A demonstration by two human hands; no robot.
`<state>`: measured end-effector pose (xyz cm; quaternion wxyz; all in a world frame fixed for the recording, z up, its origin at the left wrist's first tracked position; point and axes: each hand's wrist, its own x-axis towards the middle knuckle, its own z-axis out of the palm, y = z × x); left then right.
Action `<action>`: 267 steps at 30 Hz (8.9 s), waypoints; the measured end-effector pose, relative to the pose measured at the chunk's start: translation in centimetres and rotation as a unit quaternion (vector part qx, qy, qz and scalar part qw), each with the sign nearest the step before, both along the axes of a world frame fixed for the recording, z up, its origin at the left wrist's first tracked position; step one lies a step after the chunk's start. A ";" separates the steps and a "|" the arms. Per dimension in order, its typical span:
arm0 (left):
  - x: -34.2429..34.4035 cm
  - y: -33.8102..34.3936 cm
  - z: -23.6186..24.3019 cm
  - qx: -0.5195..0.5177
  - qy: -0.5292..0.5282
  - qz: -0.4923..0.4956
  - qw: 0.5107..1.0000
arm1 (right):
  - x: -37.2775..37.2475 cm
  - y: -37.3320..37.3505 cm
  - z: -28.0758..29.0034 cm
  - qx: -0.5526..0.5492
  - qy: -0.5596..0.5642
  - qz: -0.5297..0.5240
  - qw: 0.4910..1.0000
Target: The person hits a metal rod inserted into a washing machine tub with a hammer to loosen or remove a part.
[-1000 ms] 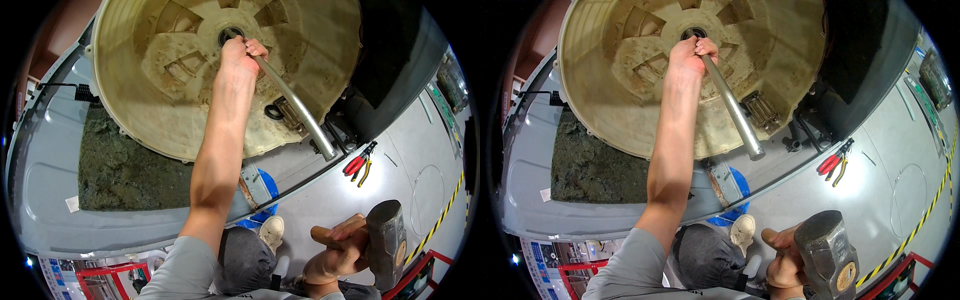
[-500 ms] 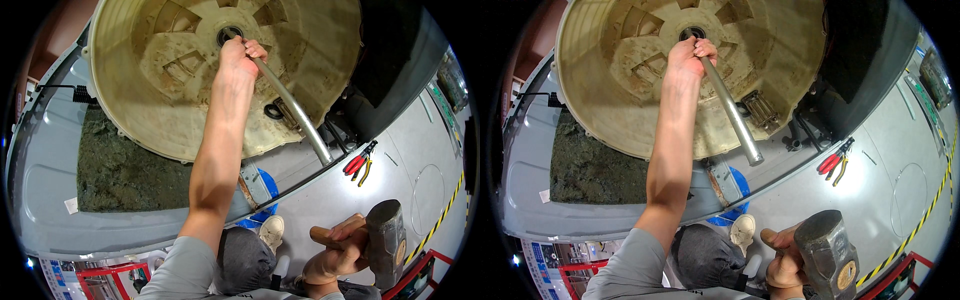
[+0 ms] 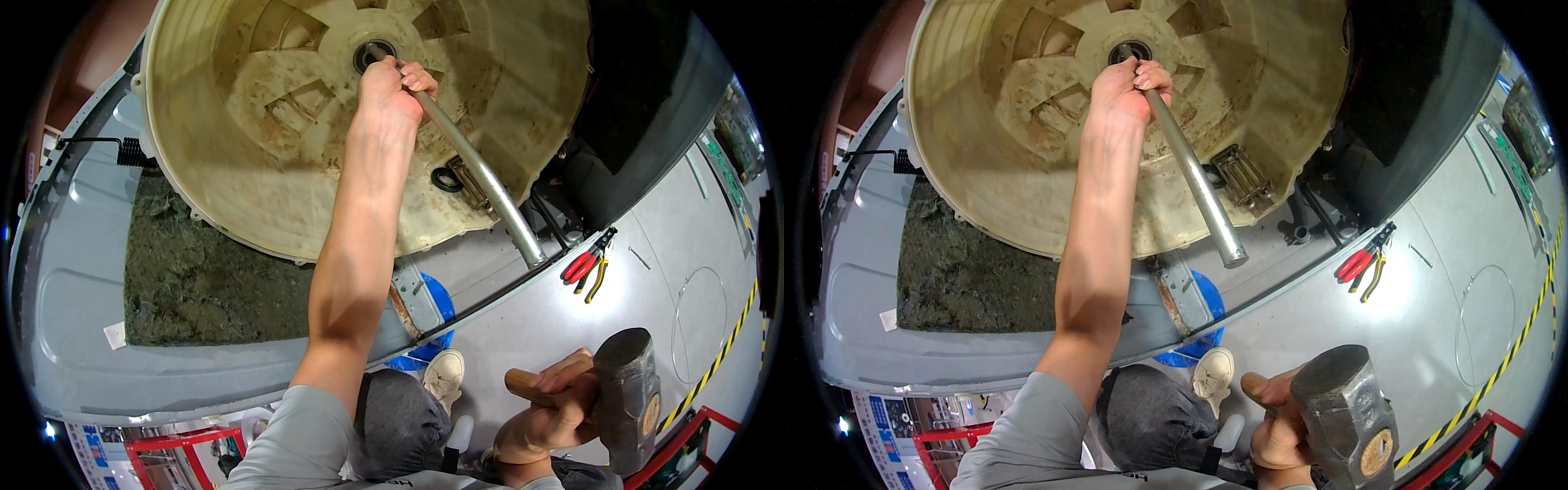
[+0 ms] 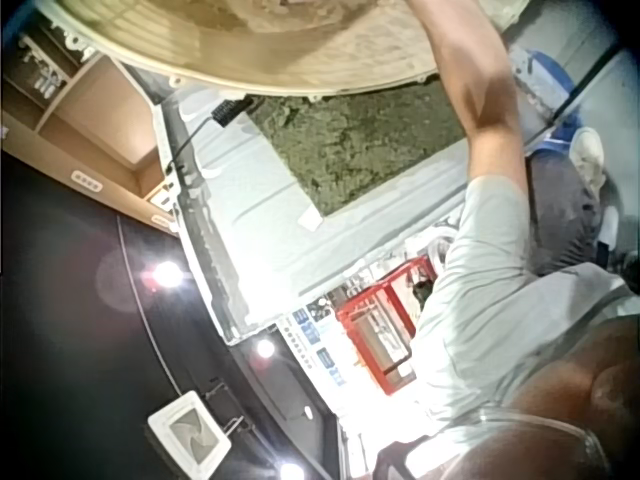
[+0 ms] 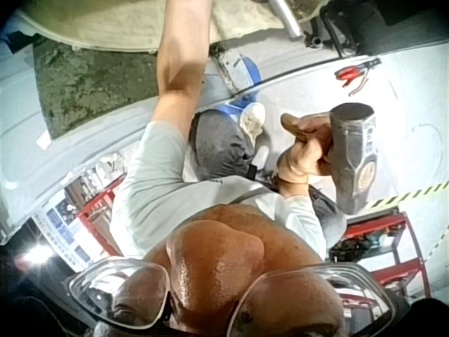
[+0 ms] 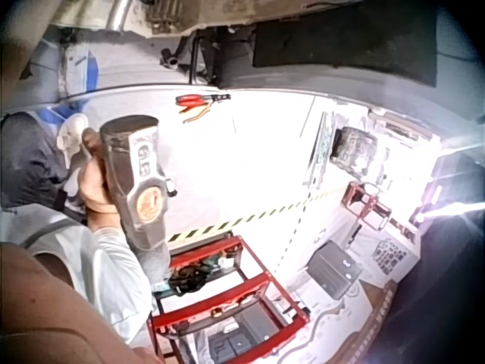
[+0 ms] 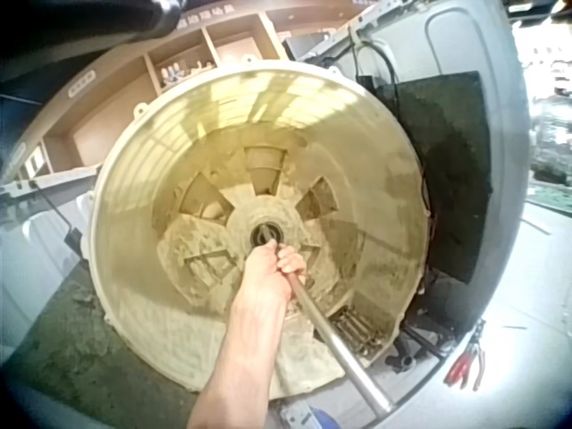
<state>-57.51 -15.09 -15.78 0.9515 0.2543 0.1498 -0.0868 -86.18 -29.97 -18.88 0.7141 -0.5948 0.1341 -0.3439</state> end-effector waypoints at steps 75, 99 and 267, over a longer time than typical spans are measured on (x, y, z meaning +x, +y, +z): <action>0.9 -0.8 1.1 0.005 0.030 0.030 0.999 | 0.7 -0.5 -1.7 0.059 0.017 0.044 0.997; 0.3 -1.5 -0.8 -0.002 0.002 0.028 1.000 | 1.2 -1.4 -3.3 0.040 -0.036 0.017 0.998; 0.5 -1.4 -4.7 -0.110 0.011 0.006 0.994 | 0.6 -1.0 -3.6 -0.050 -0.068 -0.066 0.994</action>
